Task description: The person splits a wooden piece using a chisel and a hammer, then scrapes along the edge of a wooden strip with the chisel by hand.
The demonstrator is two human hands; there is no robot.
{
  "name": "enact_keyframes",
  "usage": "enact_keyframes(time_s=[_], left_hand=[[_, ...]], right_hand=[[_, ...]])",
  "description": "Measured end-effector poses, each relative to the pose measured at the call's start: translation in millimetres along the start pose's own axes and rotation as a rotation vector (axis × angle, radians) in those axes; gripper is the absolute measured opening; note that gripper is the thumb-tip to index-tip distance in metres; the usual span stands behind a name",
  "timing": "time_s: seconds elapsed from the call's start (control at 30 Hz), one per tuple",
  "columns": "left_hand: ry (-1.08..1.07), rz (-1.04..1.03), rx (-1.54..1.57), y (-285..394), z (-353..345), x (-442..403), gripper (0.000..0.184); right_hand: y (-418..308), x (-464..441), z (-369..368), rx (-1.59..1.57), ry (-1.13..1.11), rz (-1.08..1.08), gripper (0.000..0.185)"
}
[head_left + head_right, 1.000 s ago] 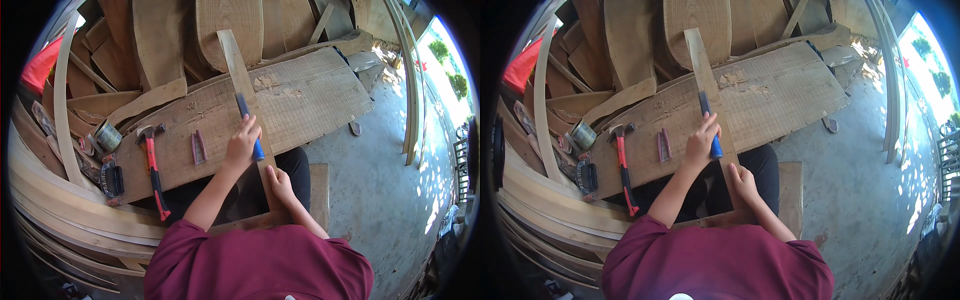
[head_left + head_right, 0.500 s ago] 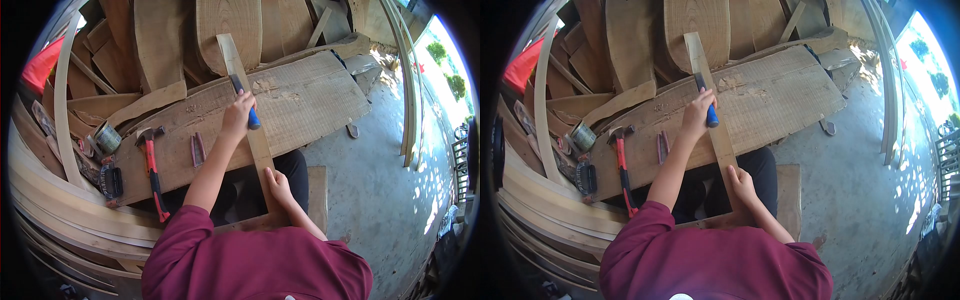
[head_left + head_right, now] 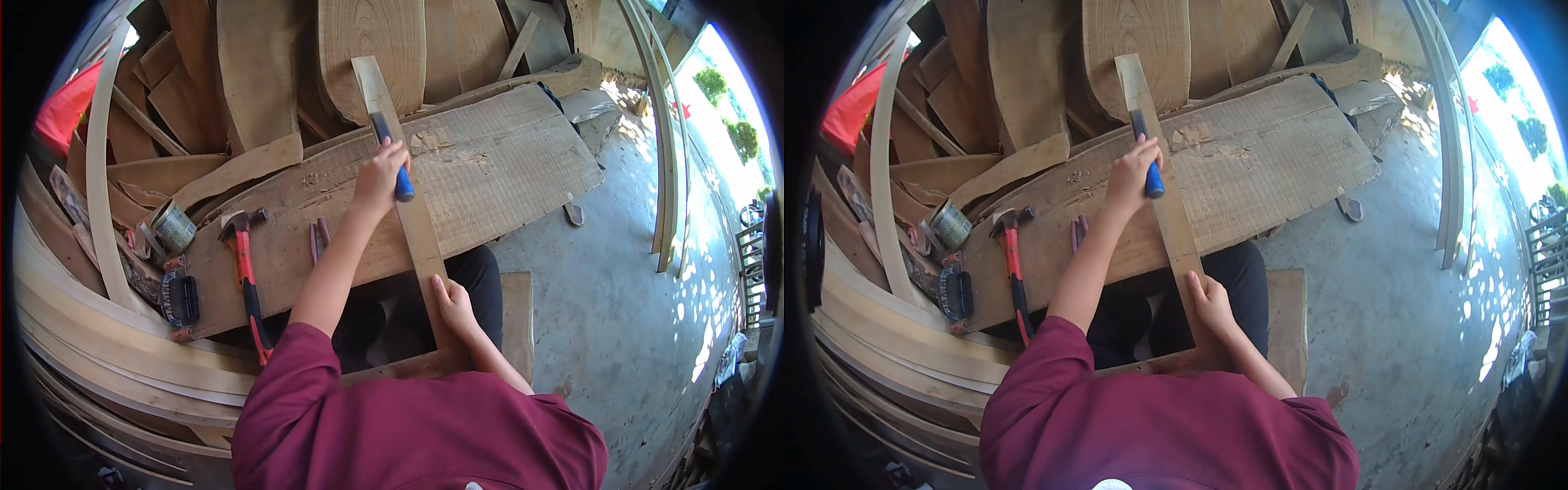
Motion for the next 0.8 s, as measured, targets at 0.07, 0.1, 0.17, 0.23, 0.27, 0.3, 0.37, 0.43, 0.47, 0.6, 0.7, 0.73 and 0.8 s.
enact_keyframes(time_s=[0.07, 0.1, 0.17, 0.23, 0.27, 0.3, 0.37, 0.43, 0.47, 0.6, 0.7, 0.73, 0.8], left_hand=[[0.013, -0.003, 0.003, -22, 2, -29, 0.017], [0.007, 0.000, 0.041, -29, 5, -42, 0.017], [0.001, 0.004, 0.084, -33, 2, -48, 0.017], [-0.035, -0.006, 0.082, -30, 3, -45, 0.013], [-0.034, -0.001, 0.077, -25, 1, -34, 0.013], [-0.014, 0.010, 0.017, -13, -2, -12, 0.014], [-0.017, 0.041, -0.017, 15, -7, 25, 0.016], [-0.037, 0.068, 0.009, 43, -8, 57, 0.013], [-0.036, 0.069, 0.014, 54, -8, 71, 0.010], [-0.077, 0.024, 0.078, 70, -6, 92, 0.018], [-0.053, -0.029, 0.083, 58, -5, 77, 0.018], [-0.058, -0.014, 0.095, 51, -3, 63, 0.018], [-0.049, -0.007, 0.108, 37, 2, 31, 0.018]], right_hand=[[-3, 1, 0, -0.010, -0.002, 0.001, 0.044], [-5, 2, 0, -0.021, -0.009, -0.001, 0.042], [-7, 2, 2, -0.011, -0.015, -0.010, 0.043], [-6, 3, 2, -0.002, -0.033, -0.018, 0.043], [-5, 3, 3, 0.004, -0.017, -0.015, 0.045], [-4, 1, 1, 0.003, -0.007, -0.009, 0.046], [-1, 0, 0, -0.004, -0.009, -0.011, 0.046], [-2, 1, 1, 0.011, -0.010, -0.015, 0.047], [-3, 1, 2, 0.012, -0.011, -0.013, 0.047], [-6, 1, 3, 0.045, -0.024, -0.034, 0.047], [-3, 1, 2, 0.034, -0.018, -0.031, 0.046], [-3, 1, 1, 0.023, -0.008, -0.020, 0.046], [-4, 1, 1, 0.014, -0.011, -0.020, 0.046]])
Point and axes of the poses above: each hand's wrist, its own x-axis away from the middle knuckle, its own z-axis out of the back of the hand, y = z × x, the point moved 2 cm from there along -x, towards the middle knuckle, and after that the axes turned 5 degrees about x, right-handed, at the moved point
